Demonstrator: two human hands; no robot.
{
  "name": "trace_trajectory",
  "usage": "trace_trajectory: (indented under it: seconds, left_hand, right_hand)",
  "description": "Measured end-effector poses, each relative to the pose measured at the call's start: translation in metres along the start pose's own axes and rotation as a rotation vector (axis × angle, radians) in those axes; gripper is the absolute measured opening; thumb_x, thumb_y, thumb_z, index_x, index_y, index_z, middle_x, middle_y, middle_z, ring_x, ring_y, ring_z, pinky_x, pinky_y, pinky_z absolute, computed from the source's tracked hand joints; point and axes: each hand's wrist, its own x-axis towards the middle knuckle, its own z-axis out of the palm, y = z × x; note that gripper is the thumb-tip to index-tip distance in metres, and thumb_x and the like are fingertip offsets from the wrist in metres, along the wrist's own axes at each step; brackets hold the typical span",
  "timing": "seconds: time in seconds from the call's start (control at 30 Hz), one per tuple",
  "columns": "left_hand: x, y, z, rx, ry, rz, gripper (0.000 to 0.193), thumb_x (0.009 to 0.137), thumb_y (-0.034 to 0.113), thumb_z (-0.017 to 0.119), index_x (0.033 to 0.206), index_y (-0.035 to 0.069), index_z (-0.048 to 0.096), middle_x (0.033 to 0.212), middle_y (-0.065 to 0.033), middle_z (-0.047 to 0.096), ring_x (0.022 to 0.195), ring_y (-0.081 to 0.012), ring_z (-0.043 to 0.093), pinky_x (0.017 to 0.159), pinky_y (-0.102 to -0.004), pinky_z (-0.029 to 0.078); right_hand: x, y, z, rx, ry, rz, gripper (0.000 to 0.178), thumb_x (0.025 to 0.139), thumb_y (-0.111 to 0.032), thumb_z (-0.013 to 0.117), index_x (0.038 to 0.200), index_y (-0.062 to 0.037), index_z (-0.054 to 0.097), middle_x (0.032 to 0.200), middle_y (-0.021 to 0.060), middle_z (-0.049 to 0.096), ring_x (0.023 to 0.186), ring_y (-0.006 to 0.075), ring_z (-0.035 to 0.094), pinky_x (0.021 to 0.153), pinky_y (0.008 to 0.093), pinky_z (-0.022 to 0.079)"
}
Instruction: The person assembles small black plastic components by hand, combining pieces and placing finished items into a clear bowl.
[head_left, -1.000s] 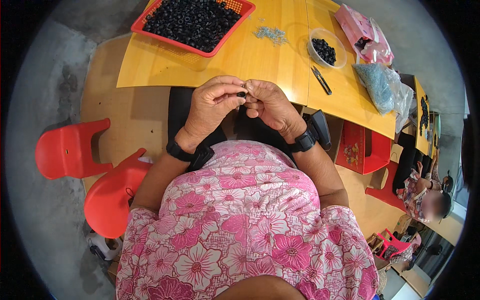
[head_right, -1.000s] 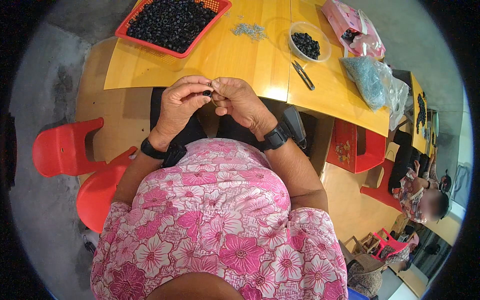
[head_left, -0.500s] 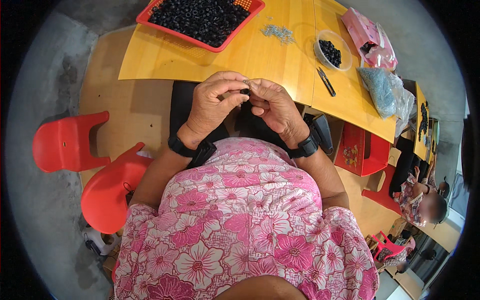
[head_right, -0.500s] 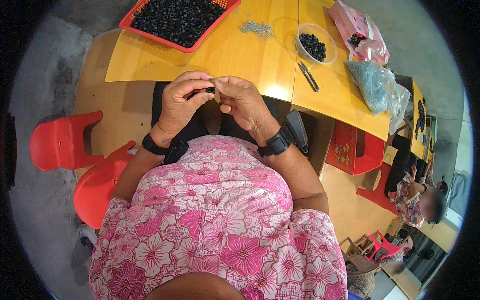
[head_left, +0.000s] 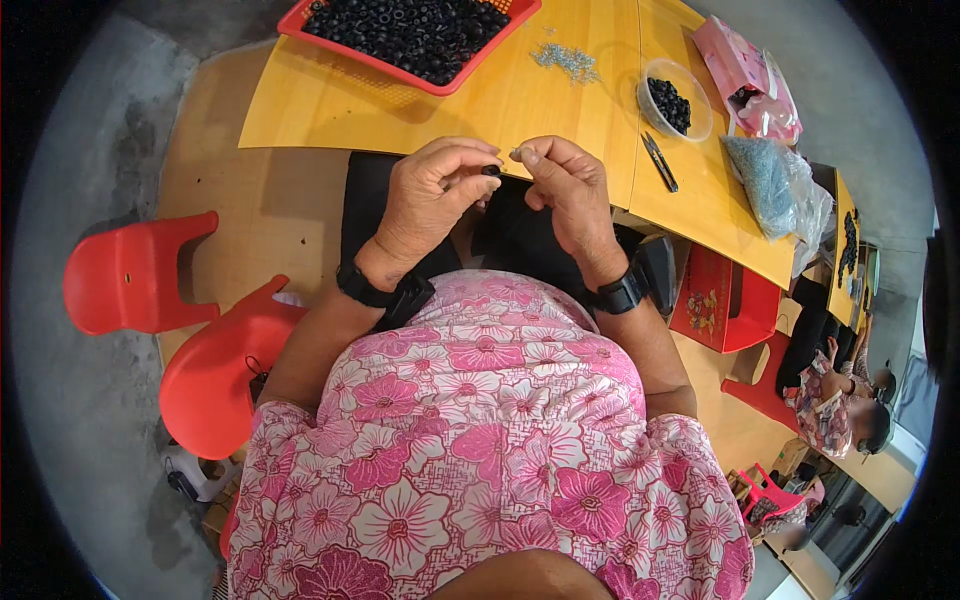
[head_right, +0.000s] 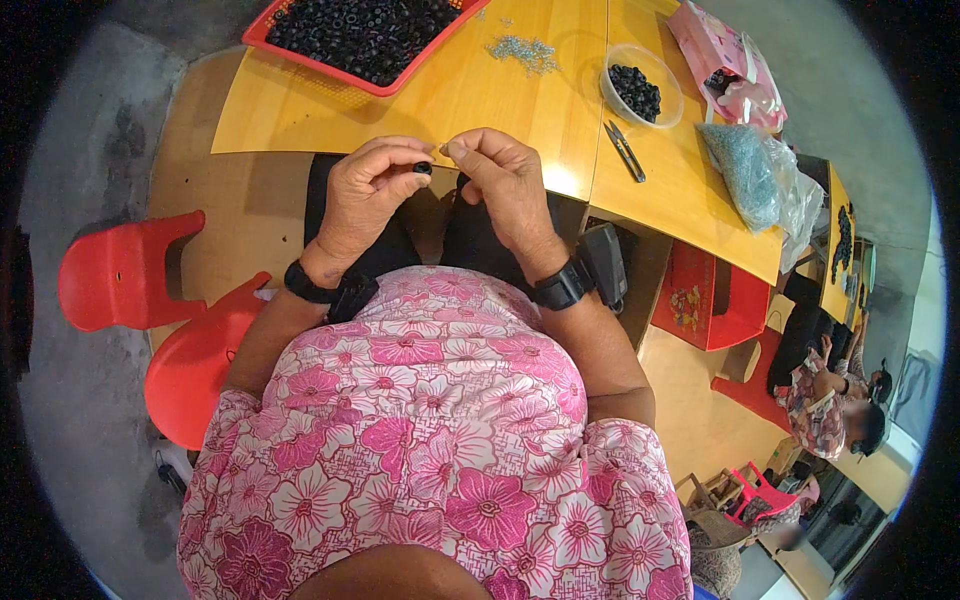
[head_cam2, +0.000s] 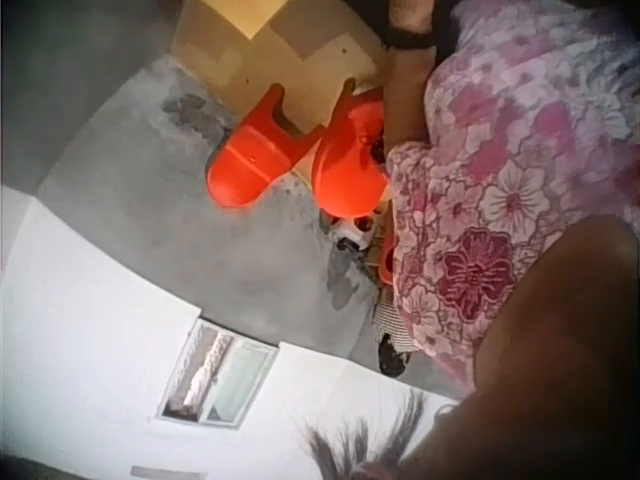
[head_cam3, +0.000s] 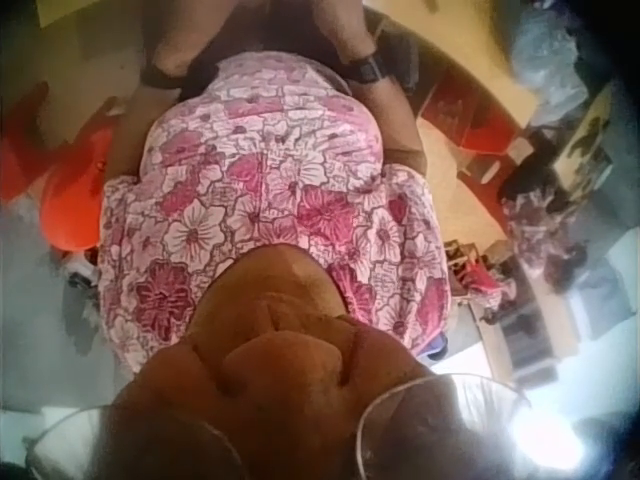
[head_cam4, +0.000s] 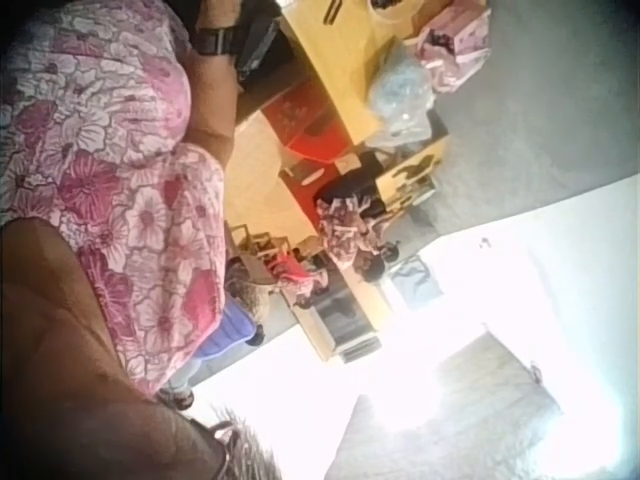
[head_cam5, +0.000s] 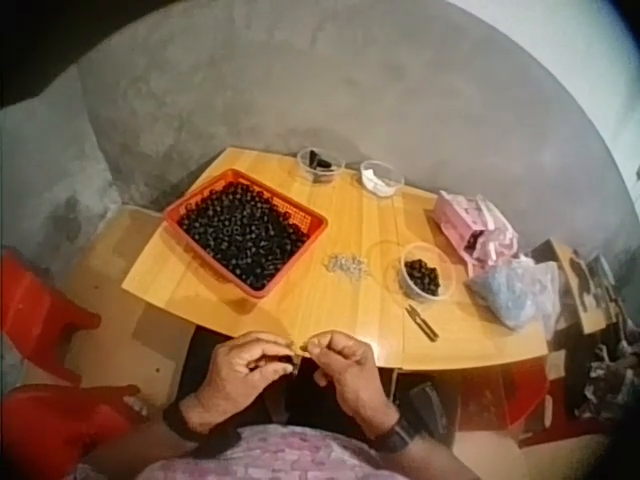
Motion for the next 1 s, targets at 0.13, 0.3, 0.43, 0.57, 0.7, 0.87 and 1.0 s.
trace_trajectory:
  seconds: [0.13, 0.3, 0.43, 0.57, 0.7, 0.87, 1.0]
  left_hand:
    - [0.0, 0.0, -0.001, 0.032, 0.009, -0.009, 0.015, 0.073, 0.0, 0.071, 0.086, -0.002, 0.064, 0.084, -0.0066, 0.064, 0.065, -0.0094, 0.062, 0.058, -0.0207, 0.05]
    - [0.0, 0.0, 0.0, 0.076, -0.006, -0.013, 0.014, 0.073, 0.001, 0.072, 0.084, -0.002, 0.064, 0.08, -0.0057, 0.064, 0.065, -0.0092, 0.062, 0.057, -0.0205, 0.05]
    - [0.001, -0.001, -0.002, 0.14, 0.003, 0.058, 0.014, 0.072, 0.002, 0.072, 0.083, -0.001, 0.064, 0.079, -0.006, 0.064, 0.063, -0.0101, 0.062, 0.056, -0.0213, 0.049]
    - [0.0, -0.003, -0.004, 0.203, -0.011, 0.12, 0.015, 0.07, 0.003, 0.073, 0.081, 0.0, 0.063, 0.078, -0.0074, 0.063, 0.062, -0.0138, 0.061, 0.057, -0.0236, 0.049]
    - [-0.001, -0.004, -0.005, 0.246, -0.046, 0.12, 0.016, 0.07, 0.004, 0.073, 0.081, 0.0, 0.063, 0.078, -0.0082, 0.063, 0.062, -0.0159, 0.06, 0.058, -0.0251, 0.049]
    - [-0.001, -0.007, -0.008, 0.248, -0.075, 0.123, 0.015, 0.071, 0.005, 0.071, 0.083, 0.0, 0.063, 0.078, -0.0082, 0.063, 0.062, -0.0161, 0.061, 0.057, -0.0254, 0.049]
    - [0.0, -0.005, -0.009, 0.167, -0.086, 0.054, 0.015, 0.071, 0.003, 0.07, 0.084, -0.001, 0.064, 0.078, -0.0077, 0.063, 0.062, -0.0143, 0.062, 0.057, -0.0247, 0.049]
  right_hand:
    - [-0.005, -0.005, 0.0, -0.346, -0.027, -0.134, 0.013, 0.088, -0.013, 0.06, 0.088, -0.0009, 0.064, 0.073, -0.0016, 0.059, 0.062, 0.0059, 0.051, 0.054, 0.0192, 0.041]
    - [-0.006, 0.003, 0.0, -0.528, -0.075, -0.349, 0.011, 0.086, -0.009, 0.061, 0.087, 0.0022, 0.062, 0.073, 0.0019, 0.06, 0.068, 0.0089, 0.056, 0.061, 0.0226, 0.044]
    - [-0.005, 0.001, -0.002, -0.775, -0.084, -0.483, 0.009, 0.082, -0.007, 0.063, 0.088, -0.0009, 0.063, 0.075, 0.009, 0.061, 0.068, 0.0171, 0.059, 0.061, 0.0274, 0.046]
    - [-0.007, -0.007, 0.001, -0.985, -0.097, -0.55, 0.008, 0.079, -0.007, 0.064, 0.086, -0.0037, 0.063, 0.075, 0.012, 0.06, 0.069, 0.0273, 0.06, 0.061, 0.0331, 0.048]
    - [-0.008, -0.011, 0.003, -1.114, -0.115, -0.617, 0.007, 0.078, -0.007, 0.063, 0.084, -0.0043, 0.062, 0.073, 0.011, 0.057, 0.069, 0.0295, 0.059, 0.059, 0.0363, 0.048]
    - [-0.01, -0.012, 0.002, -1.259, -0.142, -0.749, 0.011, 0.077, -0.009, 0.062, 0.087, -0.0071, 0.063, 0.071, 0.009, 0.052, 0.065, 0.0276, 0.058, 0.055, 0.0365, 0.047]
    - [-0.014, -0.011, 0.006, -1.358, -0.129, -0.808, 0.012, 0.076, -0.01, 0.062, 0.088, -0.0076, 0.063, 0.071, 0.0082, 0.052, 0.065, 0.0262, 0.058, 0.053, 0.0354, 0.048]
